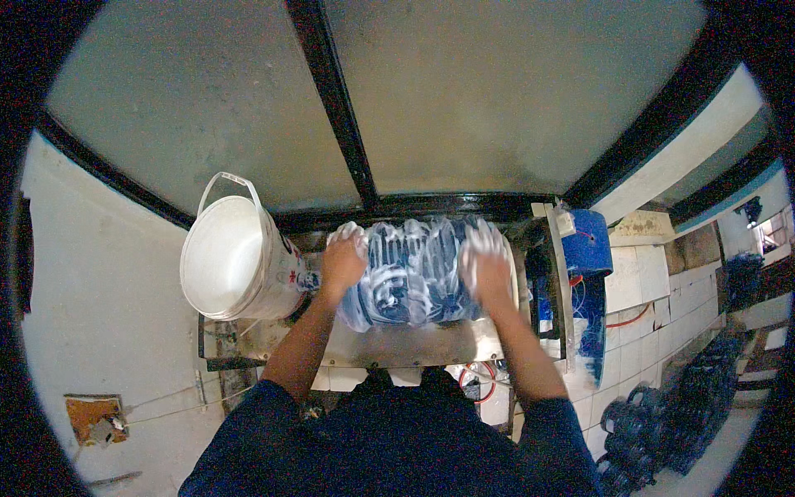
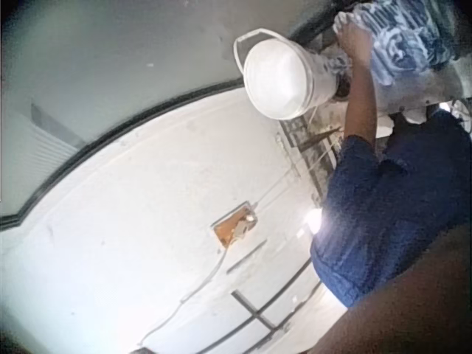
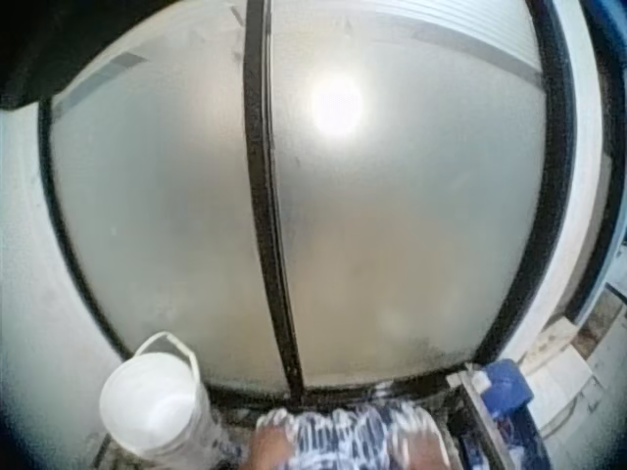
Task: The person fills a large blue water dispenser with water from a hose. They then use a sponge to scrub the exterior of the dispenser with soapy water, covering the entire surface area.
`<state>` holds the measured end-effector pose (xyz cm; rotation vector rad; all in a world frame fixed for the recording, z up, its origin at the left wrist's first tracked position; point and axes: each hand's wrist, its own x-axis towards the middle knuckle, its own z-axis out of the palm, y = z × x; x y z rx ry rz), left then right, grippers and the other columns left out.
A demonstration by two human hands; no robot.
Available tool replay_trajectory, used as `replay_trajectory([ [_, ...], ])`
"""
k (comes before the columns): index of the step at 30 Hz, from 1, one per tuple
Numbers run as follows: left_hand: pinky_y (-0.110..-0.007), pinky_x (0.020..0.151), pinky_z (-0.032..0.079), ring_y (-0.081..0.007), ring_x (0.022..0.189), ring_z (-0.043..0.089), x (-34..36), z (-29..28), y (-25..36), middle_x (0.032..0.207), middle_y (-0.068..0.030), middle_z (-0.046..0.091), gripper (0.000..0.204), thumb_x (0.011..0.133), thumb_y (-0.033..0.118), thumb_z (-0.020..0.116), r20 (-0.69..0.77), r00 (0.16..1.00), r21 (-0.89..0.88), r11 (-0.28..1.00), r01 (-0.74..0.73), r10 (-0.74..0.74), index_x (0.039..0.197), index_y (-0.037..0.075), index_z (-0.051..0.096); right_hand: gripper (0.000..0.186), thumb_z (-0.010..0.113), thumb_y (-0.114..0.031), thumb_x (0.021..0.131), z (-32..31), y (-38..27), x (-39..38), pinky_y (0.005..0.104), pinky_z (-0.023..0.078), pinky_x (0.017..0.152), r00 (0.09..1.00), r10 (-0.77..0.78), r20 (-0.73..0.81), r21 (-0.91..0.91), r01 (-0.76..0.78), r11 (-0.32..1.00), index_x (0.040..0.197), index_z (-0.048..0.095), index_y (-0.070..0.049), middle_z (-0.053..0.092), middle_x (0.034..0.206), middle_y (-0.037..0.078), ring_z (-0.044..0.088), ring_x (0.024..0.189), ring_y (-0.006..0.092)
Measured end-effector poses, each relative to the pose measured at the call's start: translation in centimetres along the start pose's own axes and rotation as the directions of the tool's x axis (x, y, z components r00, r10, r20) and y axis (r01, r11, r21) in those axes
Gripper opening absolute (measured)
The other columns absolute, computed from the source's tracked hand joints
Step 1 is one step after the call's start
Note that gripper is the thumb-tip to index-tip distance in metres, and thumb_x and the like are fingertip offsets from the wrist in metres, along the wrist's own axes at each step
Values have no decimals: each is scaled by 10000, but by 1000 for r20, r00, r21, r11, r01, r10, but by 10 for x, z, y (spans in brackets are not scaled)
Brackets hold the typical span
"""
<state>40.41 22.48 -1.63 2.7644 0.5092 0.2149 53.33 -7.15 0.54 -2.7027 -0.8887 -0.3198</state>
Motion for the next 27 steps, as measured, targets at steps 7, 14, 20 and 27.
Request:
replay_trajectory([
  [7,-454,1178,360,-320,1397,477,-12,-10,30,1470,-145,560,432,990,251,514,-71,990,-95,989,112,-119,1352,47,632,466,562,-498,910,122,71,149,481,543,961,584,-183,790,16,280,960,1102,731,-109,714,1173,177,666,1108,398],
  [14,-457,1168,376,-317,1391,489,-14,-10,26,1470,-130,565,449,971,240,541,-99,968,-131,968,216,-230,1382,76,613,496,522,-341,960,27,-52,24,484,379,1158,897,-243,370,-4,263,965,1344,615,-41,504,1481,267,427,1435,389],
  [20,-445,1157,393,-317,1389,496,-22,-8,24,1474,-140,561,470,937,210,565,-127,969,-70,976,204,-212,1381,64,614,582,565,-380,960,-27,-57,24,564,295,1199,952,-171,253,-227,230,946,1457,525,-80,333,1620,245,307,1509,407],
  [27,-422,1197,345,-322,1417,464,-8,-30,31,1484,-145,552,516,922,244,606,9,959,-246,928,278,-285,1401,52,597,565,643,-410,914,42,-113,109,445,522,1019,804,142,577,-31,-152,988,1310,604,-8,684,1218,271,674,1162,374],
])
